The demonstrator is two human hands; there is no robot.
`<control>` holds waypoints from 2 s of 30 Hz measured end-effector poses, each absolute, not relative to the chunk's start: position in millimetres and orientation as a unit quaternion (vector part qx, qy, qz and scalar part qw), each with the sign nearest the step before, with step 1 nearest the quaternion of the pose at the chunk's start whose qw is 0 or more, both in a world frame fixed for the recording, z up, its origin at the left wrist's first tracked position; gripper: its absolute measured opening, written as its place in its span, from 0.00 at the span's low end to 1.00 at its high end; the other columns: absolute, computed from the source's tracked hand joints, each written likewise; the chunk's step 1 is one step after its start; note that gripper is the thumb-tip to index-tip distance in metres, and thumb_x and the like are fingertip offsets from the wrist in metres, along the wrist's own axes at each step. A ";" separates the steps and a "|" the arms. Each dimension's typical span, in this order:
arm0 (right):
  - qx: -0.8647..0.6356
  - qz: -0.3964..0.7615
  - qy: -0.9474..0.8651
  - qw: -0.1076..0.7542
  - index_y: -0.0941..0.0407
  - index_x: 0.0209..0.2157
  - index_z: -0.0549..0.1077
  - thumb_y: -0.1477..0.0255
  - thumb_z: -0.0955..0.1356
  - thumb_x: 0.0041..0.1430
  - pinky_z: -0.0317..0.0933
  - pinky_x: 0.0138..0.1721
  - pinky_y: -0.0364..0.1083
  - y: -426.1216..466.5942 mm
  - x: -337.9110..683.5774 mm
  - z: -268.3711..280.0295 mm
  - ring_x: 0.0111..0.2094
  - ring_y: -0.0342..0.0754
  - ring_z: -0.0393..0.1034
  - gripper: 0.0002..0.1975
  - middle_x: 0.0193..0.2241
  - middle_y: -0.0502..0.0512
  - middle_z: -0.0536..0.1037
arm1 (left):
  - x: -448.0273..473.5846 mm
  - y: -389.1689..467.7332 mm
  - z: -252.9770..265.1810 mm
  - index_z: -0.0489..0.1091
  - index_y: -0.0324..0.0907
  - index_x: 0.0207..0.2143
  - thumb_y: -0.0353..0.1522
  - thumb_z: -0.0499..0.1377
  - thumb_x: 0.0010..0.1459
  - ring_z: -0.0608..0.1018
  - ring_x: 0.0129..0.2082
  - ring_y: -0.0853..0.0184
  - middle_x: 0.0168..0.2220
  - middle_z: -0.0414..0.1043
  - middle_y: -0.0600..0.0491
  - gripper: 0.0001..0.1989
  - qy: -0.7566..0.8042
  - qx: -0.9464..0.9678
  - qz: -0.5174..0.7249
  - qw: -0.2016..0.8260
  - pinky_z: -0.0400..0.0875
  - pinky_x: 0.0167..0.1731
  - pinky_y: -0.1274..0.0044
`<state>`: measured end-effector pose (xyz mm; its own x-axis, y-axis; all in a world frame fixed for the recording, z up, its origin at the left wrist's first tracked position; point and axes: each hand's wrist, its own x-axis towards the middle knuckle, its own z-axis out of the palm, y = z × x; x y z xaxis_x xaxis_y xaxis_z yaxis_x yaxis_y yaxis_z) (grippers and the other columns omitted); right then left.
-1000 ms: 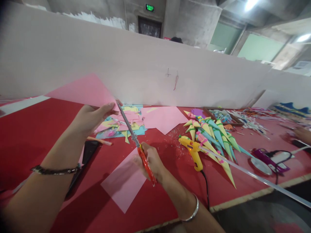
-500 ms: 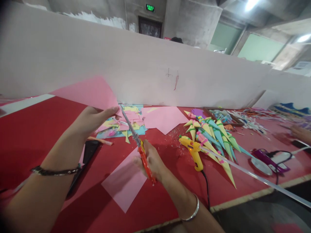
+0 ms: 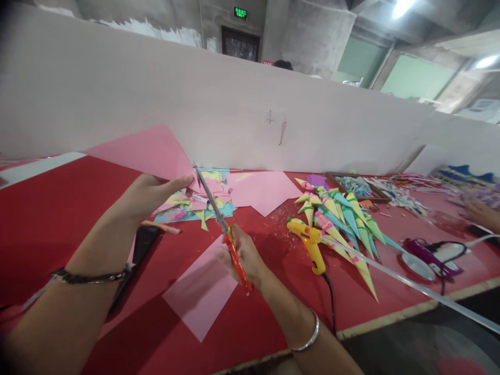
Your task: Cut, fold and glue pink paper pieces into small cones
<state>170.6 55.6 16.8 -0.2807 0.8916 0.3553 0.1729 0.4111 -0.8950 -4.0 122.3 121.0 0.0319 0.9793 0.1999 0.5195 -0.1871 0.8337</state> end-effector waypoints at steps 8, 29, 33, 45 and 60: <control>-0.384 0.390 -0.689 0.476 0.55 0.27 0.57 0.51 0.60 0.52 0.45 0.21 0.41 55.5 170.2 19.4 0.20 0.39 0.46 0.20 0.19 0.44 0.53 | 2.1 119.3 122.5 0.71 0.42 0.16 0.47 0.58 0.44 0.68 0.20 0.69 0.18 0.66 0.54 0.18 0.570 0.711 0.317 0.263 0.65 0.17 0.79; -0.387 0.435 -0.658 0.478 0.53 0.25 0.52 0.50 0.56 0.56 0.41 0.18 0.40 58.8 171.1 3.7 0.18 0.38 0.42 0.21 0.19 0.43 0.48 | 11.8 119.5 116.1 0.73 0.48 0.27 0.47 0.55 0.48 0.74 0.31 0.64 0.28 0.73 0.55 0.14 0.499 0.752 0.320 0.290 0.70 0.27 0.77; -0.387 0.443 -0.652 0.478 0.54 0.25 0.54 0.49 0.56 0.55 0.40 0.17 0.40 58.5 170.8 4.7 0.17 0.37 0.41 0.22 0.17 0.42 0.48 | 12.2 117.2 119.8 0.73 0.48 0.27 0.46 0.57 0.46 0.75 0.31 0.63 0.27 0.72 0.55 0.13 0.519 0.740 0.312 0.293 0.68 0.24 0.78; -0.399 0.445 -0.642 0.480 0.54 0.25 0.56 0.48 0.54 0.56 0.41 0.17 0.40 57.1 169.1 6.7 0.17 0.37 0.43 0.23 0.16 0.42 0.50 | 9.4 125.2 113.2 0.62 0.43 0.14 0.47 0.57 0.44 0.62 0.16 0.71 0.14 0.53 0.58 0.19 0.557 0.723 0.318 0.255 0.57 0.13 0.79; -0.413 0.449 -0.626 0.486 0.54 0.23 0.53 0.49 0.56 0.56 0.38 0.17 0.40 55.6 167.9 4.5 0.16 0.36 0.42 0.23 0.15 0.41 0.47 | 9.3 126.4 112.1 0.67 0.44 0.13 0.51 0.56 0.43 0.56 0.13 0.72 0.12 0.45 0.59 0.21 0.577 0.717 0.287 0.265 0.52 0.11 0.79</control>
<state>167.9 55.6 4.5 -0.1865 0.9531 0.2383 0.0811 0.2567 -0.9631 9.3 126.4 112.1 0.1687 0.9800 0.1052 0.6755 -0.1926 0.7118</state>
